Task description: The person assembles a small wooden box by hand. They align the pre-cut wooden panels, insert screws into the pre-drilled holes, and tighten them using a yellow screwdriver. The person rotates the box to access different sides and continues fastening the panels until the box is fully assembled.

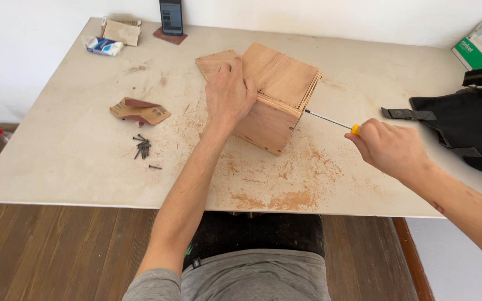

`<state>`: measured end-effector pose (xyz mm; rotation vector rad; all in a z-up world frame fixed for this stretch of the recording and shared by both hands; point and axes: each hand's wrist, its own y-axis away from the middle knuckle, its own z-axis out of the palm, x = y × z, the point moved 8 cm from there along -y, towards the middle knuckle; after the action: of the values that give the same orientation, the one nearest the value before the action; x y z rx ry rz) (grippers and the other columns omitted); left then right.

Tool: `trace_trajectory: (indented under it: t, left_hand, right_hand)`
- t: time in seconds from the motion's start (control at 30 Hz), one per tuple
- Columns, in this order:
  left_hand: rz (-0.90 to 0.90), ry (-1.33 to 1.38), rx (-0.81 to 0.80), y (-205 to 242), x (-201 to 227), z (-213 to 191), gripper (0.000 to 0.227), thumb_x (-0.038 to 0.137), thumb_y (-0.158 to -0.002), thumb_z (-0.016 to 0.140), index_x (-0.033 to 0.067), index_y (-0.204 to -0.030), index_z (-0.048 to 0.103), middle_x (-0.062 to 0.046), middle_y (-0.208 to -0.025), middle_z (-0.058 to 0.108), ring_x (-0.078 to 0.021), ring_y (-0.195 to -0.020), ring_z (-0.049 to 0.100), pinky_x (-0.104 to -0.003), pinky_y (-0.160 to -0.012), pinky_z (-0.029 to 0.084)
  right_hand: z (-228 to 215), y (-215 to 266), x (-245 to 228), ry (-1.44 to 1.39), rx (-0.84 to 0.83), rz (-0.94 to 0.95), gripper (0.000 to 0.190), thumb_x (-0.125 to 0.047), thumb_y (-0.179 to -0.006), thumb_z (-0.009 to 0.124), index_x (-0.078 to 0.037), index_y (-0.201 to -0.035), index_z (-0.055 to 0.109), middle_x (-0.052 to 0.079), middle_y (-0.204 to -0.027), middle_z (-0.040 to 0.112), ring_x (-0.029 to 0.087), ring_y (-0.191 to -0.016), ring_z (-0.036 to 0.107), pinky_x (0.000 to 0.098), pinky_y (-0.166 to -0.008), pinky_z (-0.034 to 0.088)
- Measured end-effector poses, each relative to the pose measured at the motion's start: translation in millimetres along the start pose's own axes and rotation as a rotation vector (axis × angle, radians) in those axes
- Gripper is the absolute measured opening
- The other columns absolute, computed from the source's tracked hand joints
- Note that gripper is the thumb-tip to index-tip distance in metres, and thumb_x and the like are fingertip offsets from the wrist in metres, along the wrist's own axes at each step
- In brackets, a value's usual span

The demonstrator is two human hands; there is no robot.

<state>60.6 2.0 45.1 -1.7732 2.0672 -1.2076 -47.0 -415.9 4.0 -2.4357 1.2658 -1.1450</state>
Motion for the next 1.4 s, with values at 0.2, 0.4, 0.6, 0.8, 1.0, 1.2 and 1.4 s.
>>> trace_trajectory:
  t: [0.2,0.4,0.6,0.8,1.0,1.2,1.4]
  left_hand:
    - [0.029,-0.021,0.053,3.8,2.7,3.7,0.037,0.021,-0.102,0.058,0.0002,-0.129,0.074,-0.014,-0.086,0.065,-0.0337,-0.083,0.063,-0.053,-0.065,0.052]
    - [-0.025,-0.023,-0.034,2.1,0.6,-1.3,0.040,0.029,-0.104,0.060,0.0015,-0.132,0.072,-0.024,-0.097,0.074,-0.0482,-0.097,0.073,-0.066,-0.076,0.059]
    - [-0.026,-0.011,-0.016,-1.5,-1.6,0.9,0.039,0.027,-0.104,0.058,0.0017,-0.131,0.071,-0.019,-0.093,0.072,-0.0400,-0.091,0.070,-0.059,-0.070,0.057]
    - [0.019,-0.049,0.066,0.8,2.6,3.6,0.037,0.022,-0.101,0.058,0.0005,-0.125,0.074,-0.013,-0.087,0.066,-0.0324,-0.085,0.064,-0.051,-0.065,0.055]
    - [0.002,-0.046,0.032,0.0,3.6,7.8,0.037,0.024,-0.103,0.058,0.0004,-0.126,0.073,-0.013,-0.087,0.067,-0.0310,-0.084,0.063,-0.050,-0.067,0.054]
    - [-0.045,-0.037,0.007,2.2,1.8,2.6,0.054,0.025,-0.102,0.059,-0.0042,-0.146,0.071,-0.016,-0.090,0.070,-0.0344,-0.086,0.068,-0.052,-0.064,0.058]
    - [-0.024,-0.027,0.022,-2.7,0.3,4.3,0.046,0.023,-0.102,0.056,-0.0028,-0.136,0.073,-0.016,-0.093,0.073,-0.0345,-0.087,0.070,-0.053,-0.068,0.058]
  right_hand:
    - [-42.8,-38.5,10.5,-1.116,-0.559,0.692,0.039,-0.031,-0.121,0.083,-0.009,-0.109,0.054,0.016,-0.090,0.081,0.024,-0.067,0.050,0.0439,-0.057,0.040]
    - [-41.5,-41.3,6.6,-1.257,-0.610,0.732,0.044,-0.023,-0.110,0.096,-0.010,-0.111,0.054,0.016,-0.085,0.078,0.019,-0.061,0.038,0.0380,-0.052,0.029]
    - [-35.6,-26.4,-9.4,0.245,0.077,-0.043,0.051,-0.070,-0.138,0.073,-0.027,-0.113,0.070,-0.009,-0.089,0.062,0.011,-0.069,0.066,0.0309,-0.057,0.040]
    - [14.4,-27.9,-2.3,-0.201,-0.430,0.179,0.053,-0.059,-0.137,0.046,-0.011,-0.127,0.064,0.003,-0.096,0.082,0.042,-0.058,0.071,0.0553,-0.050,0.047]
    - [-3.3,-48.9,3.8,-1.070,-0.760,0.441,0.059,-0.047,-0.136,0.045,-0.008,-0.095,0.060,0.009,-0.077,0.063,0.025,-0.068,0.050,0.0422,-0.065,0.046]
    - [-10.1,-52.1,23.0,-0.418,-0.406,0.210,0.049,-0.062,-0.122,0.071,-0.013,-0.121,0.078,0.005,-0.097,0.085,0.038,-0.079,0.080,0.0520,-0.075,0.061]
    - [30.4,-20.3,1.2,0.081,-0.196,0.083,0.058,-0.067,-0.139,0.054,-0.016,-0.114,0.068,0.000,-0.090,0.073,0.027,-0.061,0.067,0.0440,-0.045,0.039]
